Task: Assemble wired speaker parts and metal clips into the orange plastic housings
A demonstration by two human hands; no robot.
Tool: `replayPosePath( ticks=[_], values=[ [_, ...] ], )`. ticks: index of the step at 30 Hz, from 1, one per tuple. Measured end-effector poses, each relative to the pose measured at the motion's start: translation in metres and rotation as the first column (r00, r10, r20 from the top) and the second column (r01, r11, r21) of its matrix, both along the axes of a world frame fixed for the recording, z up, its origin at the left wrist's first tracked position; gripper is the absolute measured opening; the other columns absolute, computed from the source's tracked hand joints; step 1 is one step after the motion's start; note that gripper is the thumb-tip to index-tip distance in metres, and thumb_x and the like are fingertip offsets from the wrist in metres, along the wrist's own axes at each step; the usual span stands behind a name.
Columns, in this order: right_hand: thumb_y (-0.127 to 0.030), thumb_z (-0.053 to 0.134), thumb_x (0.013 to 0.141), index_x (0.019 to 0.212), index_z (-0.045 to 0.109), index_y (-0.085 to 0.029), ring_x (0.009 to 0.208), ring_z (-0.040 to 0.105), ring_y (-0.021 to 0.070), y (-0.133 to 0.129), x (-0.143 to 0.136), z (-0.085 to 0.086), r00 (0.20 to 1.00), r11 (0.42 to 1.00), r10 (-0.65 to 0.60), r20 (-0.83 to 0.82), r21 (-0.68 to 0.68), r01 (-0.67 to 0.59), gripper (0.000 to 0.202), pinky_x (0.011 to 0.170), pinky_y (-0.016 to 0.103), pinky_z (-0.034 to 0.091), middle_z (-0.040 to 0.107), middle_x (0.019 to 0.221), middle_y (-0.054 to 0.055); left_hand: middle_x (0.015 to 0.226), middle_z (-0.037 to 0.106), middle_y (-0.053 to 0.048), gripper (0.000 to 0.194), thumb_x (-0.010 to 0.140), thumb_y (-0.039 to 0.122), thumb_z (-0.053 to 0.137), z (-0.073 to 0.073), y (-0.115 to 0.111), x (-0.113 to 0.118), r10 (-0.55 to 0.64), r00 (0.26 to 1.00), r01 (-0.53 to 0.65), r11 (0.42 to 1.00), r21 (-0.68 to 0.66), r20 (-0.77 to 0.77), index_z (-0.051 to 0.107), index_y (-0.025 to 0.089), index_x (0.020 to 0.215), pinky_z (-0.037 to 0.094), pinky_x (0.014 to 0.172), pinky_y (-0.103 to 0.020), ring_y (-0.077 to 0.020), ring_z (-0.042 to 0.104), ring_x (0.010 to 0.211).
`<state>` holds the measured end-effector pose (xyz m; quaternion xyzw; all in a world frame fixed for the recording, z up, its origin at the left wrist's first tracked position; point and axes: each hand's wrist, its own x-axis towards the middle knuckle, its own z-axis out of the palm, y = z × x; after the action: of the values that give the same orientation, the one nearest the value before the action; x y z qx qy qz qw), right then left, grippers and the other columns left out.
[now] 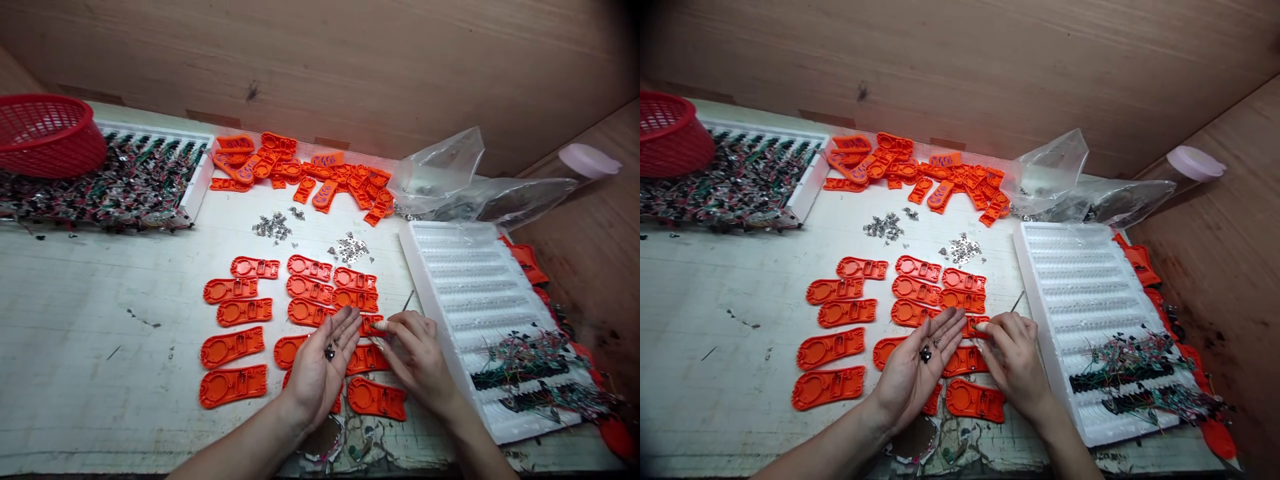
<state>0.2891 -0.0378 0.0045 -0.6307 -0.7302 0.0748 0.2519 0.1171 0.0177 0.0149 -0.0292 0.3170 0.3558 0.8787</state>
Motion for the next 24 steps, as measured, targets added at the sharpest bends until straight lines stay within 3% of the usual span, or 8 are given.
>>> replayPosePath(
  ticks=[6, 13, 19, 24],
  values=[
    [-0.01, 0.042, 0.091, 0.088, 0.056, -0.019, 0.079, 0.051, 0.0196, 0.011, -0.009, -0.004, 0.994, 0.998, 0.059, 0.094, 0.032, -0.062, 0.017, 0.072, 0.036, 0.038, 0.059, 0.082, 0.006, 0.131, 0.055, -0.018, 0.037, 0.096, 0.026, 0.038, -0.002, 0.0, 0.0, -0.003, 1.0, 0.003, 1.0, 0.001, -0.001, 0.057, 0.004, 0.12, 0.033, 0.112, -0.035, -0.0239, 0.05, 0.124],
    [-0.013, 0.041, 0.092, 0.087, 0.057, -0.02, 0.08, 0.053, 0.0197, 0.014, -0.01, -0.004, 0.995, 0.997, 0.05, -0.083, -0.061, -0.055, 0.018, 0.071, 0.033, 0.046, 0.057, 0.083, 0.006, 0.133, 0.053, -0.02, 0.039, 0.096, 0.026, 0.037, -0.002, -0.001, 0.001, -0.007, 1.0, 0.007, 1.0, 0.024, -0.008, 0.055, 0.004, 0.124, 0.033, 0.112, -0.035, -0.0242, 0.049, 0.125],
    [-0.011, 0.042, 0.091, 0.082, 0.059, -0.02, 0.078, 0.052, 0.0196, 0.014, -0.014, -0.001, 0.999, 0.998, 0.002, -0.051, -0.055, -0.005, 0.021, 0.07, 0.034, 0.047, 0.058, 0.081, 0.006, 0.133, 0.053, -0.019, 0.04, 0.096, 0.026, 0.038, -0.002, -0.001, 0.001, -0.008, 1.0, 0.009, 0.998, 0.059, -0.014, 0.051, 0.003, 0.126, 0.033, 0.112, -0.034, -0.0232, 0.049, 0.125],
    [-0.013, 0.048, 0.089, 0.088, 0.058, -0.02, 0.076, 0.058, 0.0155, 0.01, -0.006, 0.015, 0.965, 0.984, -0.021, -0.26, -0.179, -0.027, 0.013, 0.067, 0.027, 0.05, 0.057, 0.084, 0.004, 0.135, 0.051, -0.02, 0.04, 0.095, 0.025, 0.04, -0.001, -0.001, 0.0, -0.012, 1.0, 0.014, 0.998, 0.068, -0.022, 0.049, 0.002, 0.127, 0.035, 0.111, -0.033, -0.0237, 0.049, 0.125]
  ],
)
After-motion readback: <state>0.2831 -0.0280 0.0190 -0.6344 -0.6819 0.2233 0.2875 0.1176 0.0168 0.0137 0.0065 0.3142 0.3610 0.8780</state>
